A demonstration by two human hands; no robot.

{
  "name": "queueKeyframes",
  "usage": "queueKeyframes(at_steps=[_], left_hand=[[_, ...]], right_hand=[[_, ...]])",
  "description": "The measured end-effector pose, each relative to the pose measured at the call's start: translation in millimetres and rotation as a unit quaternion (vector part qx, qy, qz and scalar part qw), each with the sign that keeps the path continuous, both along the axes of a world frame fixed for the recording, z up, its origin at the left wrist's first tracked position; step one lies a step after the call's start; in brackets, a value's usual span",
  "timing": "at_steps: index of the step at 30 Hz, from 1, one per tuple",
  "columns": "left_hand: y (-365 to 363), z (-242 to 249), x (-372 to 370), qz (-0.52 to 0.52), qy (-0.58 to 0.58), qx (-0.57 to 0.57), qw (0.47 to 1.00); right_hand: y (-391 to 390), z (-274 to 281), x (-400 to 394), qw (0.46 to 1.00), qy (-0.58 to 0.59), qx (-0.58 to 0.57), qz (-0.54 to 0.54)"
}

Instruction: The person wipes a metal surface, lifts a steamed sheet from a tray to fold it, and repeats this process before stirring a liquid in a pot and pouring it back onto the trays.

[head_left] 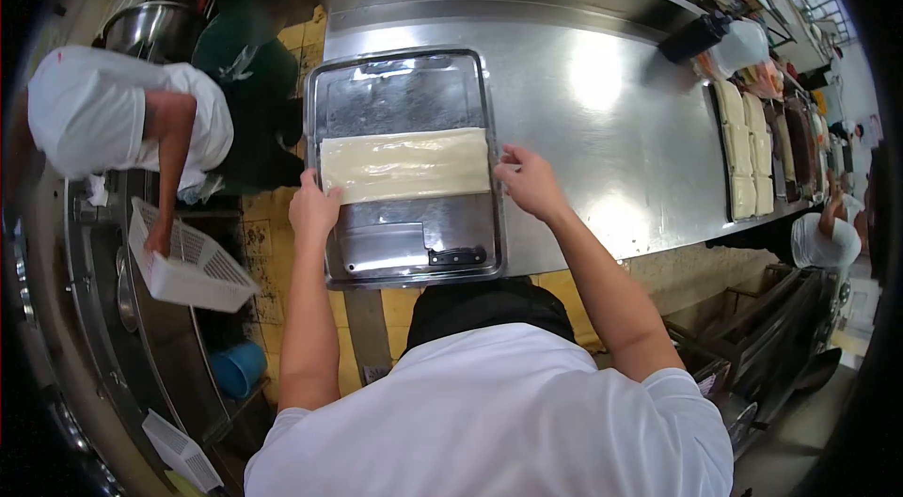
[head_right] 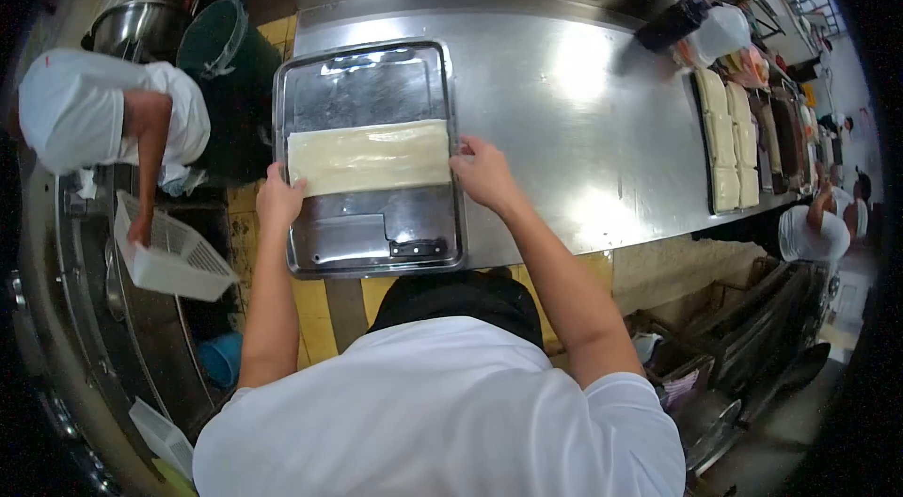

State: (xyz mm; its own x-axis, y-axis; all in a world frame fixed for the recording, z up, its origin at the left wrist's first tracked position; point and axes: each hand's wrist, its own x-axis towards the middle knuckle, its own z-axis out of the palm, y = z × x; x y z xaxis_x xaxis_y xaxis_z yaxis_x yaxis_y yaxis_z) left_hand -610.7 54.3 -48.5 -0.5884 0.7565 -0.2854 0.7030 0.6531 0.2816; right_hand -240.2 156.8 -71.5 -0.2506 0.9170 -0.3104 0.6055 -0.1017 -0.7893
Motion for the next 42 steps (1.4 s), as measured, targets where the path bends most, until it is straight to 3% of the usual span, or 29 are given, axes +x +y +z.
queueKeyframes(at_steps=[4,8,12,16,20,22,25,33,36,42], left_hand=[[-15,-14,-6,0.015,0.039,0.07,0.997],[-12,11,22,-0.006,0.058,0.106,0.993],[5,29,102,-0.099,-0.007,0.135,0.986],[1,30,247,-0.261,-0.108,0.145,0.948],[-47,36,400,-0.465,-0.187,0.072,0.862],[-77,44,460,-0.513,-0.216,0.031,0.83],[-111,46,522,-0.596,-0.221,-0.009,0.772],[-151,49,619,-0.78,-0.195,-0.04,0.593],[-171,61,646,-0.839,-0.192,-0.06,0.506],[-209,31,671,-0.906,-0.215,-0.126,0.341]], right_hand=[[-38,9,42,0.998,0.044,-0.012,-0.052],[-79,16,100,0.994,0.038,-0.046,-0.09],[-131,28,163,0.983,0.064,-0.041,-0.166],[-195,5,228,0.97,0.071,-0.013,-0.232],[-262,-10,289,0.951,0.097,-0.053,-0.29],[-299,-17,315,0.922,0.128,-0.096,-0.353],[-353,-38,345,0.902,0.115,-0.02,-0.416],[-450,-14,374,0.797,0.073,0.04,-0.598],[-479,-2,350,0.742,0.058,0.044,-0.667],[-540,10,282,0.607,0.028,0.043,-0.793]])
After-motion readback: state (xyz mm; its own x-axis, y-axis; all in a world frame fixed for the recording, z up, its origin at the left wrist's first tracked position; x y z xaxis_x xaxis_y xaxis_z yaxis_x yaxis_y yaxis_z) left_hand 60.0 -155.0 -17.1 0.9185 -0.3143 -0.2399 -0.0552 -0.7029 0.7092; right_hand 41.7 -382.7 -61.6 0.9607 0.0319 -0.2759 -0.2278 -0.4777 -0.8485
